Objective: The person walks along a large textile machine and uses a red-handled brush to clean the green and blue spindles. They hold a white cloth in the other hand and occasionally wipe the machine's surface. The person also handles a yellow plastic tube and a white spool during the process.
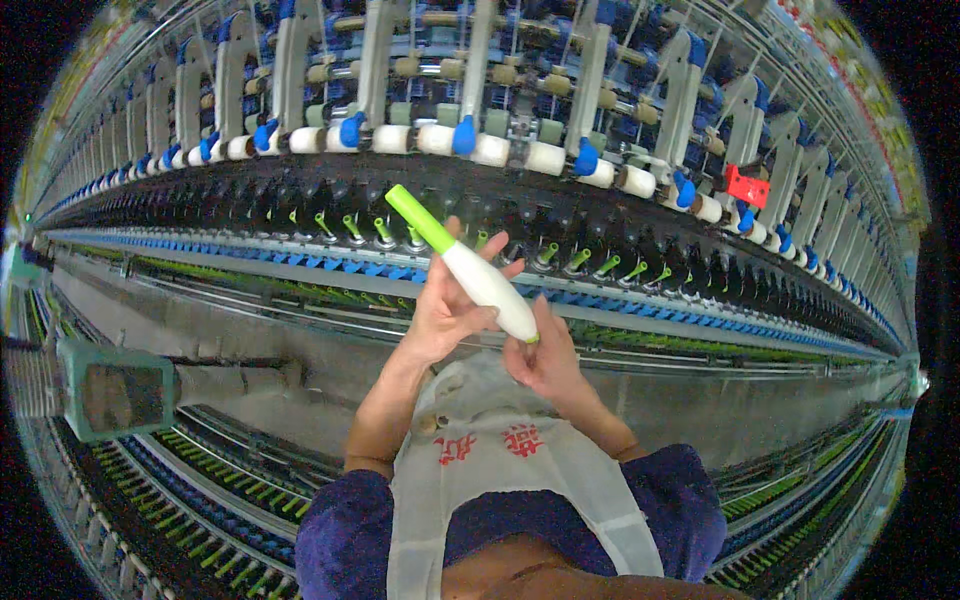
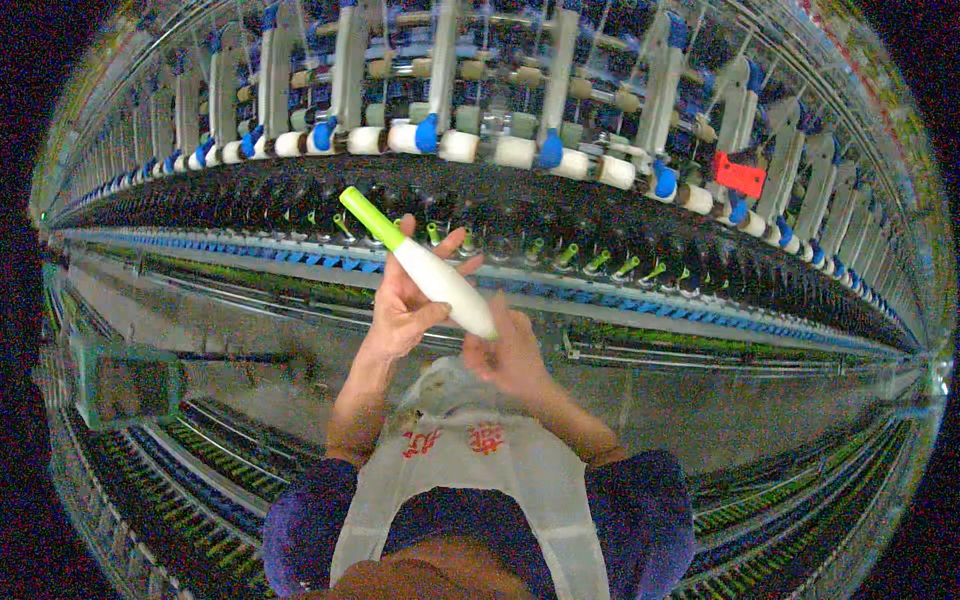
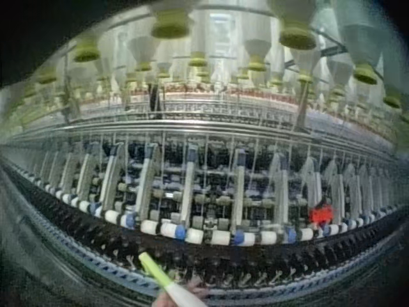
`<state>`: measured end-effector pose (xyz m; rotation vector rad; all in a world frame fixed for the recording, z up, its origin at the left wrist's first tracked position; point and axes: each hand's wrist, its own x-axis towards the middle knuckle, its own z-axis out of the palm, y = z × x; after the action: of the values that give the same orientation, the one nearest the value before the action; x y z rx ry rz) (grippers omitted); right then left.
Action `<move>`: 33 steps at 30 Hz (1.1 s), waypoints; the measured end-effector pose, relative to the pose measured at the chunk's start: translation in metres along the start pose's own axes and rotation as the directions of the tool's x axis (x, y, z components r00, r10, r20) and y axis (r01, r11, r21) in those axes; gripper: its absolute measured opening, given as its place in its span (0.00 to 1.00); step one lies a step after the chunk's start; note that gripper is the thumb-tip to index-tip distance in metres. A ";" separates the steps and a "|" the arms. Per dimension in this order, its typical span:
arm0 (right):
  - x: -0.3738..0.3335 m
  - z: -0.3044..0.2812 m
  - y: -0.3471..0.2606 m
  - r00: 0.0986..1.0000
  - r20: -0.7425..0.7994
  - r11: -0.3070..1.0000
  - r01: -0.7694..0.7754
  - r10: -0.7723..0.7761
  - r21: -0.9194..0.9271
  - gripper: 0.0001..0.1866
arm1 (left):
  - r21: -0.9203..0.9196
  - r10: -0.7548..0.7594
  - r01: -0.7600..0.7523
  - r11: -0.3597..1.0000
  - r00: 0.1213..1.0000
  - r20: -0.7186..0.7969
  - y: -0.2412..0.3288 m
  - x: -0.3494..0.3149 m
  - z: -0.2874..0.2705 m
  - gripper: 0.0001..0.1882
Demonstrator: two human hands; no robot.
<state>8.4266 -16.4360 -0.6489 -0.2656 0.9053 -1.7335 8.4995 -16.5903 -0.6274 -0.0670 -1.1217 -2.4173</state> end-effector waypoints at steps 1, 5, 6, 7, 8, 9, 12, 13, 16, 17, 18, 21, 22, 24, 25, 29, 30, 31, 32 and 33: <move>0.003 0.003 0.003 0.994 -0.044 0.990 -0.097 0.102 0.103 0.22 | 0.040 0.011 -0.011 0.999 1.000 -0.006 0.004 -0.004 -0.002 0.53; 0.011 0.016 0.018 0.952 -0.163 0.900 0.175 -0.258 -0.399 0.24 | 0.319 0.009 0.043 0.947 0.987 -0.160 0.027 -0.013 -0.010 0.55; 0.014 0.019 0.019 0.965 -0.173 0.926 0.126 -0.197 -0.355 0.23 | 0.363 0.018 0.060 0.930 0.978 -0.207 0.032 -0.014 -0.012 0.55; 0.014 0.019 0.019 0.990 -0.105 0.948 0.061 -0.099 -0.312 0.23 | 0.404 0.026 0.080 0.911 0.967 -0.252 0.035 -0.015 -0.013 0.56; 0.016 0.020 0.020 0.993 -0.121 0.958 -0.046 0.011 -0.283 0.22 | 0.327 0.017 0.059 0.943 0.974 -0.226 0.037 -0.017 -0.014 0.56; 0.016 0.018 0.017 0.999 0.029 0.983 -0.036 0.042 -0.181 0.21 | 0.246 0.008 0.041 0.969 0.981 -0.196 0.038 -0.019 -0.014 0.57; 0.020 0.016 0.009 0.998 0.041 0.962 0.062 -0.053 -0.265 0.20 | 0.132 0.018 -0.001 0.991 0.992 -0.122 0.039 -0.025 -0.017 0.58; 0.022 0.017 0.005 0.970 -0.035 0.829 0.186 -0.239 -0.527 0.21 | 0.188 0.042 -0.020 0.982 0.993 -0.112 0.039 -0.026 -0.019 0.58; 0.031 0.027 -0.010 0.833 0.091 0.431 0.372 -0.545 -0.822 0.18 | 0.230 0.054 -0.031 0.973 0.994 -0.095 0.037 -0.029 -0.022 0.58; 0.035 0.032 -0.016 0.770 0.162 0.321 0.434 -0.617 -0.842 0.17 | 0.232 0.041 -0.020 0.972 0.995 -0.087 0.037 -0.029 -0.023 0.58; 0.040 0.037 -0.019 0.755 0.166 0.360 0.478 -0.634 -0.801 0.17 | 0.229 0.034 -0.017 0.973 0.997 -0.074 0.035 -0.030 -0.024 0.58; 0.052 0.046 -0.026 0.852 0.196 0.452 0.437 -0.486 -0.777 0.15 | 0.245 -0.025 0.035 0.969 0.999 -0.045 0.031 -0.029 -0.025 0.58; 0.057 0.048 -0.022 0.886 0.110 0.595 0.389 -0.450 -0.703 0.11 | 0.249 -0.050 0.062 0.967 0.997 -0.055 0.030 -0.029 -0.026 0.58; 0.062 0.047 -0.013 0.833 0.041 0.553 0.402 -0.551 -0.730 0.09 | 0.288 -0.069 0.091 0.953 0.994 -0.087 0.028 -0.028 -0.030 0.57; 0.065 0.045 -0.008 0.835 -0.036 0.554 0.331 -0.549 -0.764 0.09 | 0.281 -0.078 0.106 0.954 0.991 -0.109 0.027 -0.028 -0.032 0.57; 0.060 0.041 0.011 0.637 0.295 0.286 0.646 -0.712 -0.708 0.03 | 0.273 -0.084 0.131 0.953 0.981 -0.177 0.018 -0.027 -0.039 0.55; 0.060 0.041 0.011 0.630 0.290 0.287 0.651 -0.720 -0.702 0.04 | 0.278 -0.069 0.115 0.954 0.983 -0.171 0.016 -0.027 -0.040 0.55; 0.063 0.040 0.009 0.627 0.275 0.291 0.647 -0.729 -0.705 0.05 | 0.390 -0.045 0.101 0.915 0.988 -0.150 0.014 -0.026 -0.042 0.54; 0.067 0.039 0.007 0.623 0.262 0.293 0.644 -0.737 -0.707 0.06 | 0.499 -0.015 0.072 0.863 0.993 -0.116 0.012 -0.025 -0.044 0.53; 0.072 0.036 0.005 0.618 0.250 0.294 0.642 -0.746 -0.708 0.07 | 0.601 0.017 0.031 0.799 0.997 -0.074 0.011 -0.024 -0.047 0.52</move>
<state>8.4251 -16.5163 -0.6467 -1.3154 1.7965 -2.0569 8.5330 -16.6211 -0.6566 0.2358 -1.7989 -1.9318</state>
